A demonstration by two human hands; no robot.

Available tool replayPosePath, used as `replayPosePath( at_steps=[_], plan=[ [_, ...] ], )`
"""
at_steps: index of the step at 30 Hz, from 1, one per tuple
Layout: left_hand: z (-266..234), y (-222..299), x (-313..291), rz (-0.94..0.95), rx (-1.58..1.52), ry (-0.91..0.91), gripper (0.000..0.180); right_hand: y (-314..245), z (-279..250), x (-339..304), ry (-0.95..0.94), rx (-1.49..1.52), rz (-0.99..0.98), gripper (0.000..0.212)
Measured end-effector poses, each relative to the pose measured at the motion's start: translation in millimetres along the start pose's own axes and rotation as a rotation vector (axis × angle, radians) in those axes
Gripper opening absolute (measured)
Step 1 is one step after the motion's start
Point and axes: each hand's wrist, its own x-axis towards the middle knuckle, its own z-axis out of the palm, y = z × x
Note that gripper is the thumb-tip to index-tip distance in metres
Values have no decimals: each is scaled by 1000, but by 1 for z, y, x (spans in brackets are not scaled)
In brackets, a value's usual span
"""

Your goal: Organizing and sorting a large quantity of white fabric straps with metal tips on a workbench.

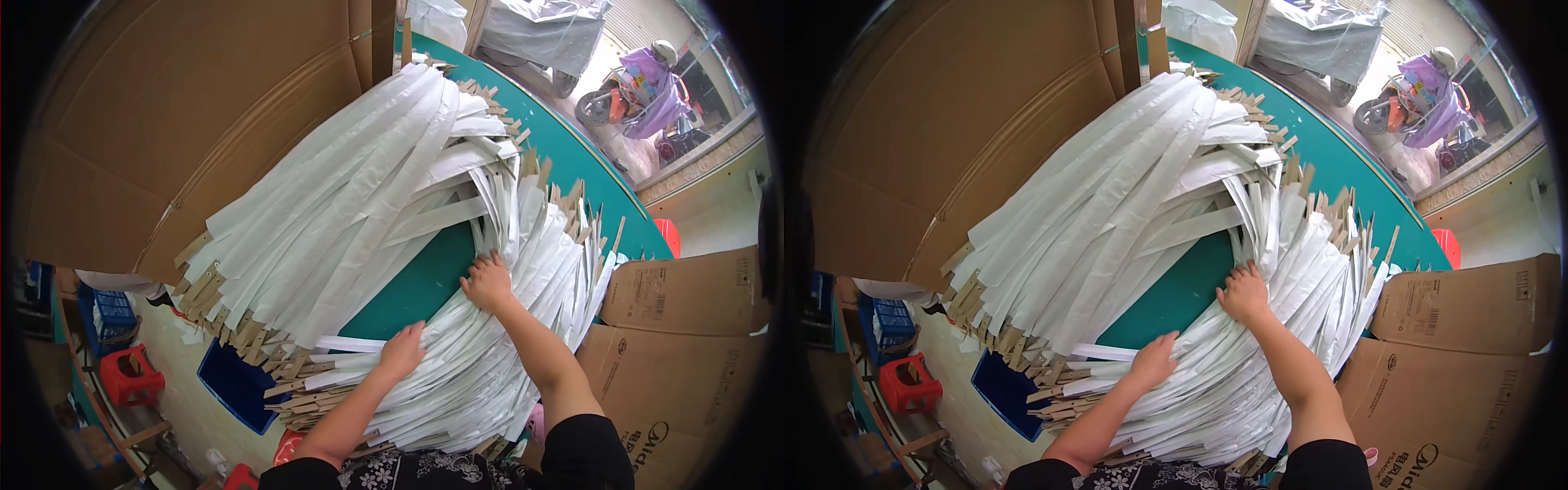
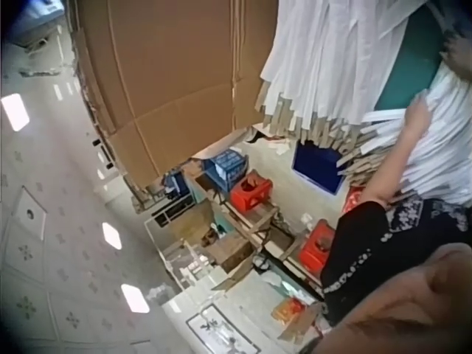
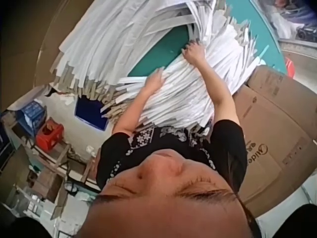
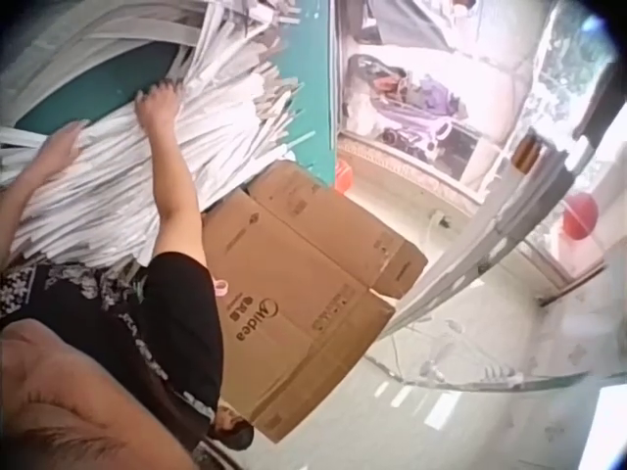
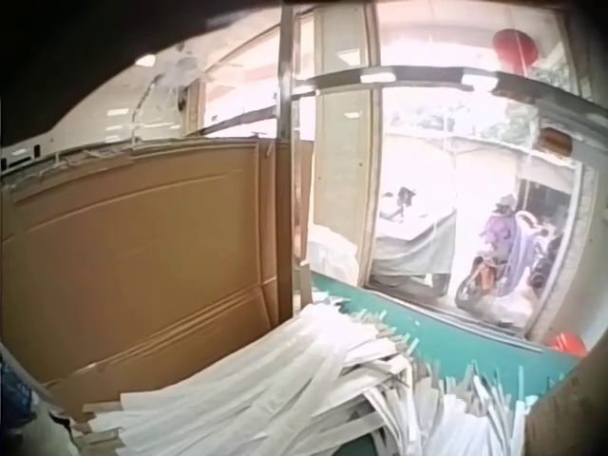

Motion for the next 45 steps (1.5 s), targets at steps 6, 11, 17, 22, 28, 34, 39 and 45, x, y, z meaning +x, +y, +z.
replayPosePath(
  at_steps=[6,11,17,22,28,34,39,45],
  plan=[
    [-120,-3,47,-178,304,947,65,-2,-5,0,13,31,19,35],
    [-105,-24,44,29,513,660,46,-4,-1,1,41,80,-2,33],
    [-174,-28,54,68,744,1077,37,-3,-1,-1,69,83,6,31],
    [-190,-8,45,46,638,995,22,-3,1,0,76,65,-3,31],
    [-94,47,43,27,183,278,33,-4,-5,0,33,44,20,31],
    [3,1,47,56,157,-178,38,11,-2,-6,208,193,-160,18],
    [22,-2,34,103,312,84,40,-61,-60,13,716,276,-590,8],
    [1,16,19,7,286,-14,47,-23,-2,102,-548,-409,-127,33]
  ],
)
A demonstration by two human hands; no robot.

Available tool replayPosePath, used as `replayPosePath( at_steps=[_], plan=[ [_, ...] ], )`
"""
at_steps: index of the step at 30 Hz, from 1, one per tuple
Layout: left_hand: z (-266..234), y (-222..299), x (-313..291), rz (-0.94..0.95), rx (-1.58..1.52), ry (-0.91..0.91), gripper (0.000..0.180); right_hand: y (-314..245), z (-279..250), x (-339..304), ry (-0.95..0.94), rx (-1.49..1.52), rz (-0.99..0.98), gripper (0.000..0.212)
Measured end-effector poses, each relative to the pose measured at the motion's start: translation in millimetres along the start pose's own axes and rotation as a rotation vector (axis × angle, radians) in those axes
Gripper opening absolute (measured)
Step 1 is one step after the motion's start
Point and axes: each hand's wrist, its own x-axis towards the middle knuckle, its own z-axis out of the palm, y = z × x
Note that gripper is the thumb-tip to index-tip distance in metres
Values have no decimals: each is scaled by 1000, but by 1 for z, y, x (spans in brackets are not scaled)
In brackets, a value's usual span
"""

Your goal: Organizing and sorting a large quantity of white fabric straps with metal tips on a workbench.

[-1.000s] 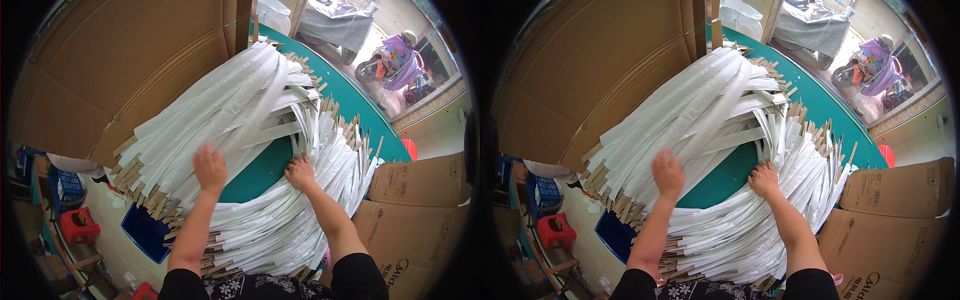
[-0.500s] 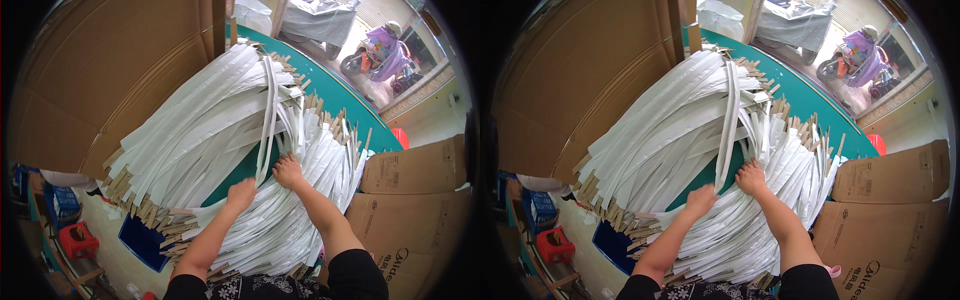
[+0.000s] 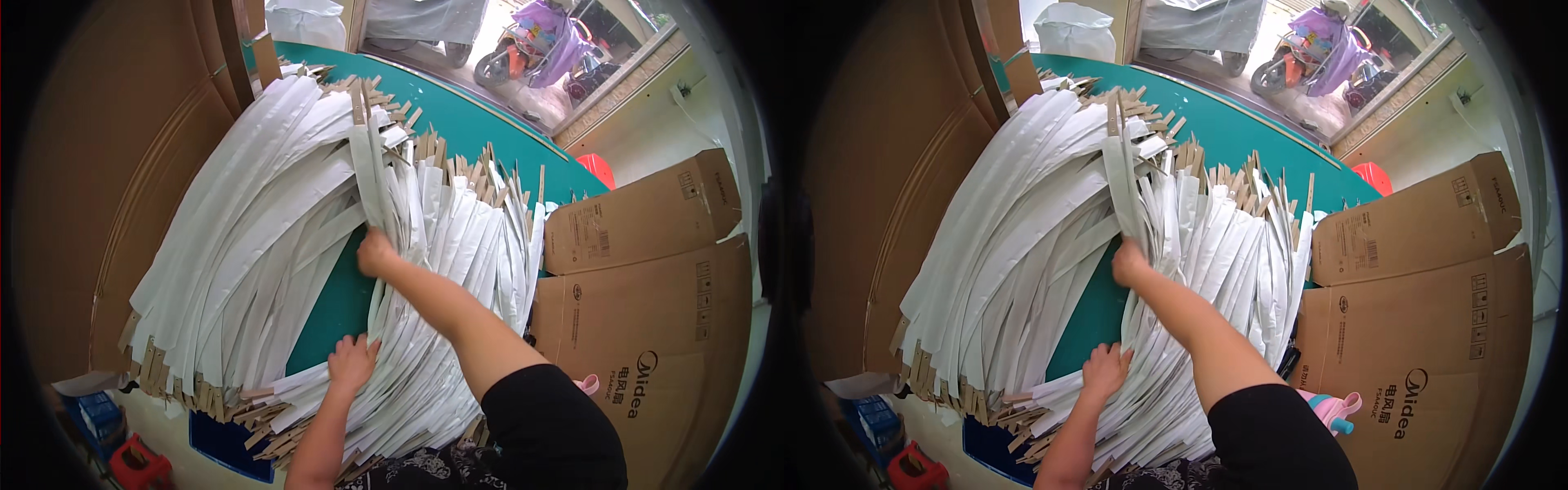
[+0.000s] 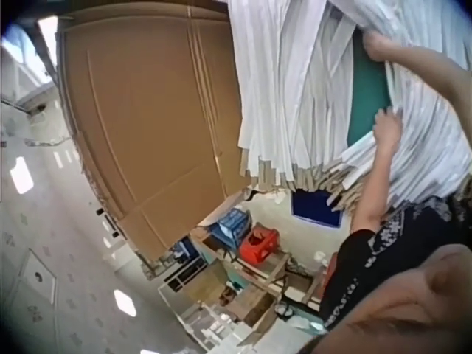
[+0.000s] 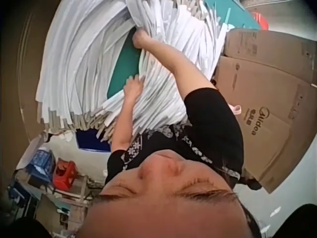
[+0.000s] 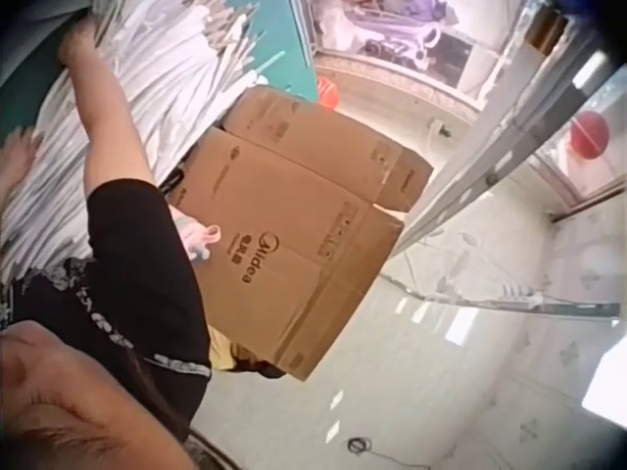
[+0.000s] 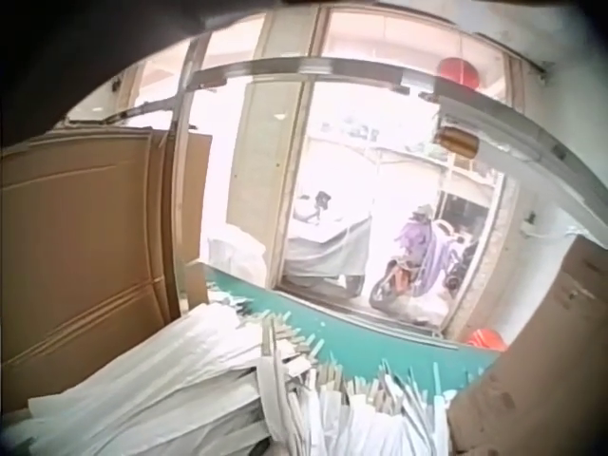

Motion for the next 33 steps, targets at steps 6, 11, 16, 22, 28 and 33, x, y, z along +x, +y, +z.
replayPosePath(
  at_steps=[6,11,16,22,28,33],
  plan=[
    [-21,-13,-11,-154,-59,-345,78,15,104,50,-317,-1091,163,64],
    [-22,-48,-29,-219,-285,-988,102,-12,65,10,-334,-1670,-242,83],
    [12,-58,-67,-77,-651,-1259,97,45,62,-97,-342,-921,-65,67],
    [3,69,-110,20,-259,-890,118,111,83,-209,-80,101,21,46],
    [61,113,-148,-65,-108,-347,116,120,162,-236,606,486,117,24],
    [44,56,-162,-22,9,-457,135,119,202,-227,785,477,204,32]
  ],
)
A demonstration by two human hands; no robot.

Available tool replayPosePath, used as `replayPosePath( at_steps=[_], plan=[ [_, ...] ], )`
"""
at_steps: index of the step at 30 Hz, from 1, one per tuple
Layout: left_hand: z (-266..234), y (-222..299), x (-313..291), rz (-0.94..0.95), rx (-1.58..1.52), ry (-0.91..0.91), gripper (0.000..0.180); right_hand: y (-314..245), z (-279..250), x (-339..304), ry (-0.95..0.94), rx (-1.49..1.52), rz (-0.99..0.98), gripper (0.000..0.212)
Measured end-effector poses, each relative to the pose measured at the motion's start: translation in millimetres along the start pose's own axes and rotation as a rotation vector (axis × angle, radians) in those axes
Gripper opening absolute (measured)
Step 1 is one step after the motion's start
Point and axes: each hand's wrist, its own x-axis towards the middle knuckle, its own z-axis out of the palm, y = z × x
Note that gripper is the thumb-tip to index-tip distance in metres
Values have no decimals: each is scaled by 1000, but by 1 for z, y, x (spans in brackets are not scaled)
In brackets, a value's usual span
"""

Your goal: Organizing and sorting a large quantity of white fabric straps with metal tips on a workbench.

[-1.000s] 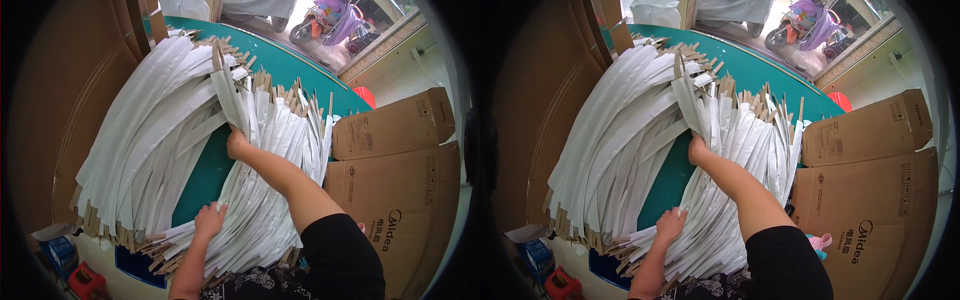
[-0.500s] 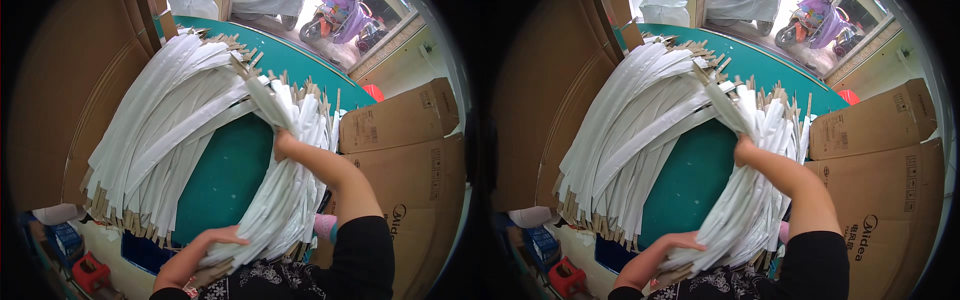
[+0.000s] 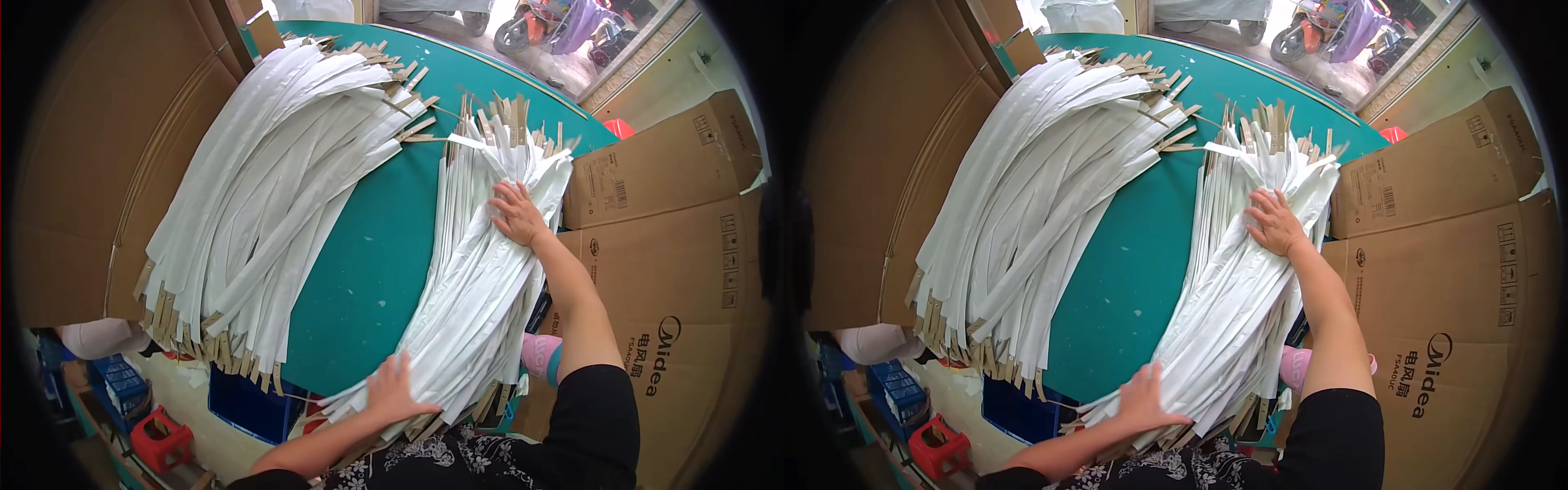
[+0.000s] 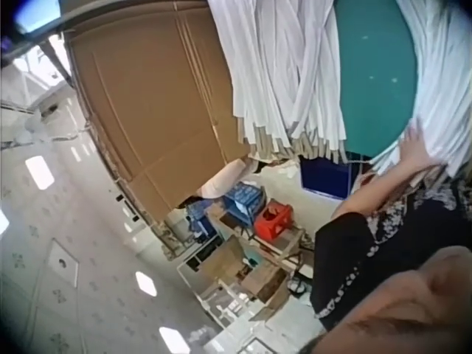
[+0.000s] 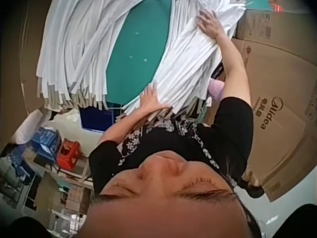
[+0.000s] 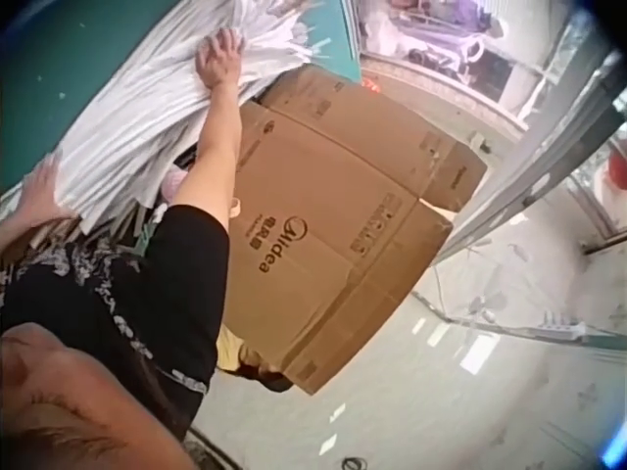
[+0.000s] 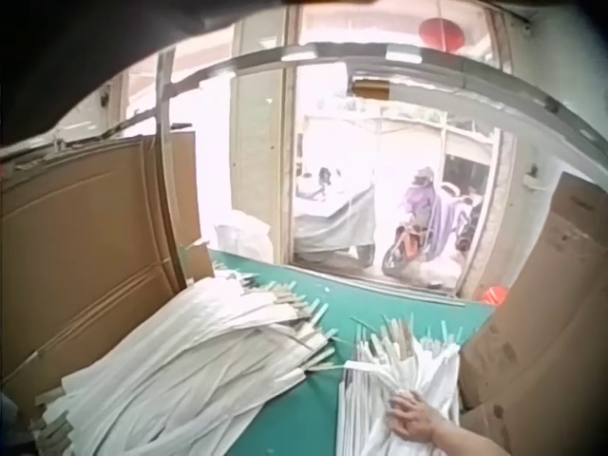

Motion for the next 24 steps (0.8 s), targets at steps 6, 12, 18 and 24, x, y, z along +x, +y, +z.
replayPosePath(
  at_steps=[6,12,18,24],
  plan=[
    [26,1,-15,-176,-88,-47,141,-7,6,23,25,41,-24,42],
    [61,15,-21,-193,-329,-11,136,-43,-4,47,59,-154,-67,38],
    [55,8,-22,-216,-310,-117,137,-268,4,18,-229,421,-91,35],
    [66,8,-20,-57,-383,-87,133,-328,31,-82,-645,104,-182,54]
  ],
)
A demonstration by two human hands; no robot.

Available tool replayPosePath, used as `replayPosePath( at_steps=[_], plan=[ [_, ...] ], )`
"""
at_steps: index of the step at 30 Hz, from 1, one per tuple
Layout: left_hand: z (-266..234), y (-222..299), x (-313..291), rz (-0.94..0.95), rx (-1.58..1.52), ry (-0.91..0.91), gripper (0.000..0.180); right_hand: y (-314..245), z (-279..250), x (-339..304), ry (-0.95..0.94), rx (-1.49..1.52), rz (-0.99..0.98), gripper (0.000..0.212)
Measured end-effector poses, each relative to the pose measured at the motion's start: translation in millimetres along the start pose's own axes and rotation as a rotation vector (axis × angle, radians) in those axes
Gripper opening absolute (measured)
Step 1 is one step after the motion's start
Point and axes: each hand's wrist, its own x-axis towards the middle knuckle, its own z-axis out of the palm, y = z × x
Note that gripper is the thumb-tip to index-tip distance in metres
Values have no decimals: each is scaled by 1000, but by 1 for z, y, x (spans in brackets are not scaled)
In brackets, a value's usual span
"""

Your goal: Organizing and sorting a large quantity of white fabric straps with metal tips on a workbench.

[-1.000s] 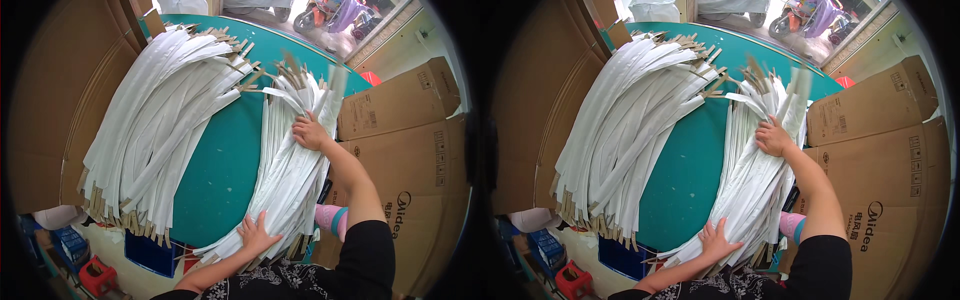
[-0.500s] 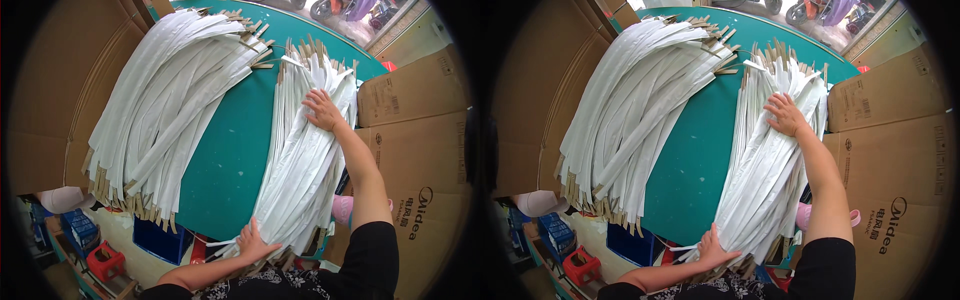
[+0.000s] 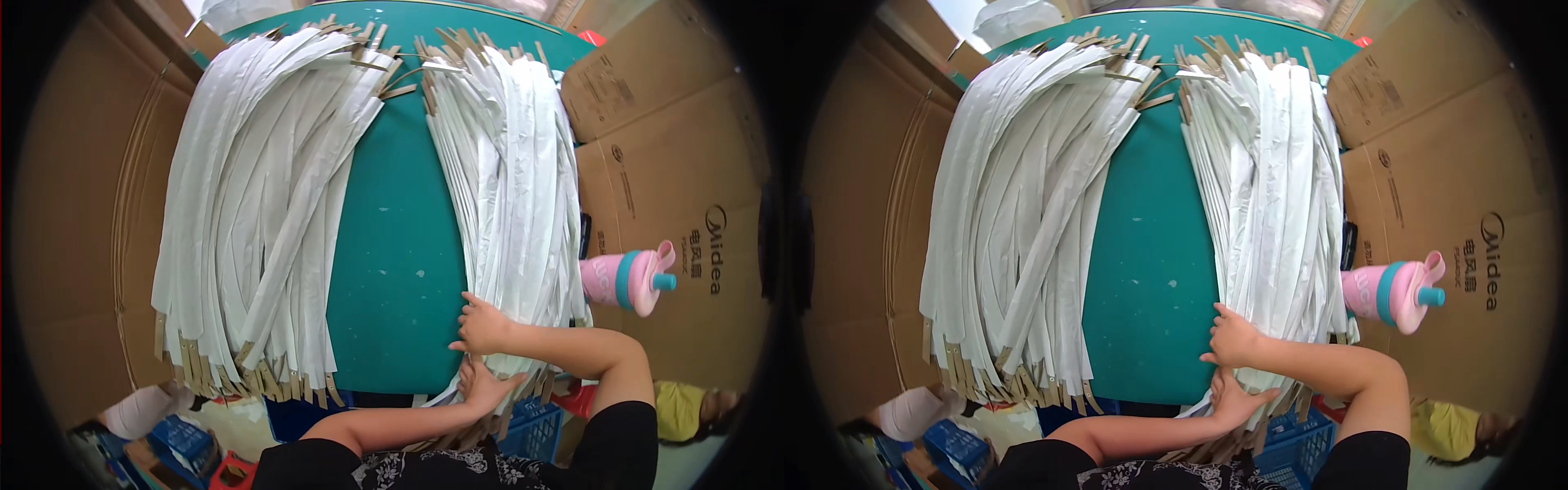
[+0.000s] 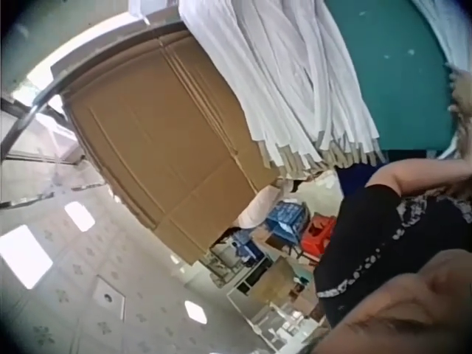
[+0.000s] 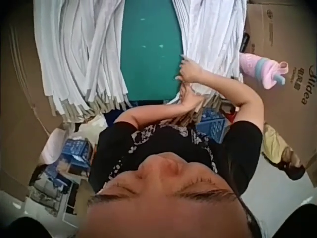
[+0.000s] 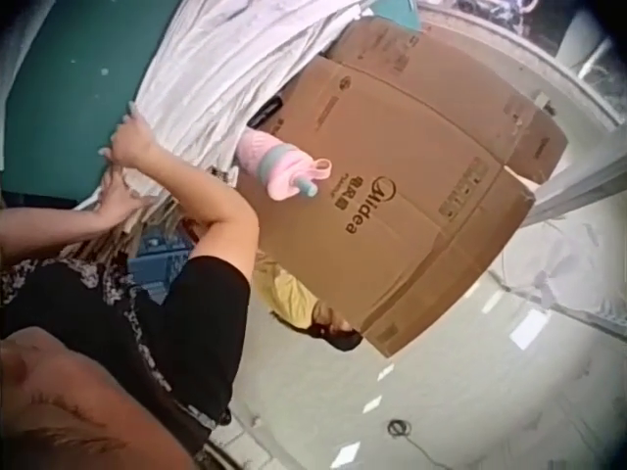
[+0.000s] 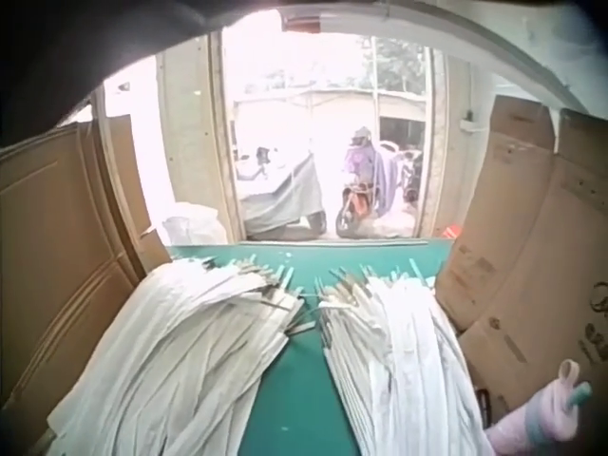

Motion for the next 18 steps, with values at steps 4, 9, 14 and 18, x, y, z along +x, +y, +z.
replayPosePath(
  at_steps=[4,9,14,18],
  plan=[
    [33,12,-5,25,-216,-16,127,23,6,-27,-37,-21,-231,52],
    [27,-7,-7,176,-361,-148,118,16,20,-45,47,13,-184,47],
    [-18,-56,2,207,-175,-223,101,5,35,-31,105,14,-49,40],
    [-128,-71,10,384,-150,-10,71,7,34,-29,198,-7,-47,34]
  ],
)
